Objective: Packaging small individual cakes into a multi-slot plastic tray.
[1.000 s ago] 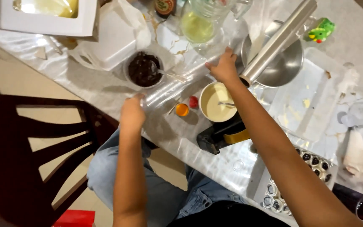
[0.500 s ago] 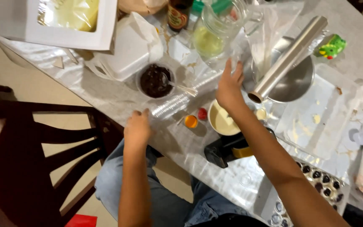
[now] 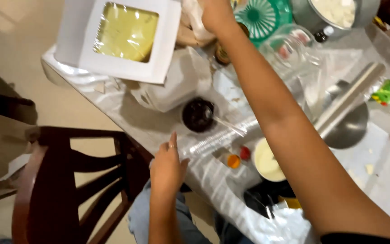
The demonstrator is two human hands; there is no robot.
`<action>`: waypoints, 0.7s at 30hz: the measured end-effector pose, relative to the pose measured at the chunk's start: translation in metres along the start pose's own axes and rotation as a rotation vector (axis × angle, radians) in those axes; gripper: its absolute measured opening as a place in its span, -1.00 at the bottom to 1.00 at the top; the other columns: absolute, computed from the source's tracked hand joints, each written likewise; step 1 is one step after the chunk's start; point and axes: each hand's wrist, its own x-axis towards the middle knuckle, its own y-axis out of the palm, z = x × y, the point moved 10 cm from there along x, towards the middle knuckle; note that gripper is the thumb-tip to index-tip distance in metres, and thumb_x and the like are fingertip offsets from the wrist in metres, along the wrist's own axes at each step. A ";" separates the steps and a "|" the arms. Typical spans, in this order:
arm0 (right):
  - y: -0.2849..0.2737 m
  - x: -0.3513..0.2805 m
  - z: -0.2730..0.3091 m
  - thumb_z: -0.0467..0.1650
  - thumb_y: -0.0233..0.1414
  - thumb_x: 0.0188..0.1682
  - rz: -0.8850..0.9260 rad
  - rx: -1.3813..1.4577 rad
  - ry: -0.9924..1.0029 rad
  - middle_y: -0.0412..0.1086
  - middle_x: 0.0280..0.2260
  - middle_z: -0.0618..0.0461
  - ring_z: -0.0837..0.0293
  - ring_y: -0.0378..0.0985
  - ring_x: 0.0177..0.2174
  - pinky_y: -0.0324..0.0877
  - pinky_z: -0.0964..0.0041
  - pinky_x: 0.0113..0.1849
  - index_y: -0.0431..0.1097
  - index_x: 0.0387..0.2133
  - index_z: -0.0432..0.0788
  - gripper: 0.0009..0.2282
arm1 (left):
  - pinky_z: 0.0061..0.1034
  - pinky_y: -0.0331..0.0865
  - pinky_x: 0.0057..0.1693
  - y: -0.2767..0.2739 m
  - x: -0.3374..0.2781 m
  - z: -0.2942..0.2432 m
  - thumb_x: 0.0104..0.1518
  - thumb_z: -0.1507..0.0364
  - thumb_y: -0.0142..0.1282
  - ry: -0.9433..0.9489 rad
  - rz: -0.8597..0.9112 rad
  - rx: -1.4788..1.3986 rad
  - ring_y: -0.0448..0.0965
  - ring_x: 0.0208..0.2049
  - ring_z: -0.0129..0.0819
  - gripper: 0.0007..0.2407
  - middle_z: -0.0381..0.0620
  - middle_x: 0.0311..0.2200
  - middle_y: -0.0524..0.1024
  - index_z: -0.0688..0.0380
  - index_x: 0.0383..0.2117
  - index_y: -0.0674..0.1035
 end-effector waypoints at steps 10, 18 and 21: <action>0.007 0.083 0.011 -0.09 0.26 -0.33 -0.253 -0.048 0.023 0.46 -0.12 -0.43 -0.25 0.56 -0.12 0.45 -0.01 -0.15 0.34 -0.07 -0.32 -0.34 | -0.18 0.46 0.01 -0.009 0.015 0.040 0.05 0.28 0.24 -0.202 0.097 -0.066 0.52 -0.03 0.05 -0.34 0.03 0.03 0.45 -0.03 0.35 0.24; 0.062 0.019 -0.021 -0.15 0.26 -0.36 -0.018 0.391 0.633 0.52 -0.14 -0.26 -0.12 0.58 -0.10 0.47 0.14 -0.10 0.52 -0.15 -0.25 -0.46 | -0.25 0.49 0.02 -0.006 0.028 0.036 0.08 0.23 0.22 -0.246 0.227 -0.037 0.55 -0.03 -0.05 -0.33 0.02 0.00 0.47 0.01 0.37 0.23; 0.070 0.009 -0.031 -0.20 0.20 -0.36 -0.109 0.503 0.761 0.53 -0.16 -0.24 -0.13 0.60 -0.11 0.48 0.12 -0.11 0.50 -0.14 -0.25 -0.49 | -0.24 0.48 0.02 -0.001 0.029 0.038 0.08 0.21 0.21 -0.213 0.214 -0.020 0.54 -0.03 -0.02 -0.33 0.03 -0.01 0.47 0.02 0.36 0.24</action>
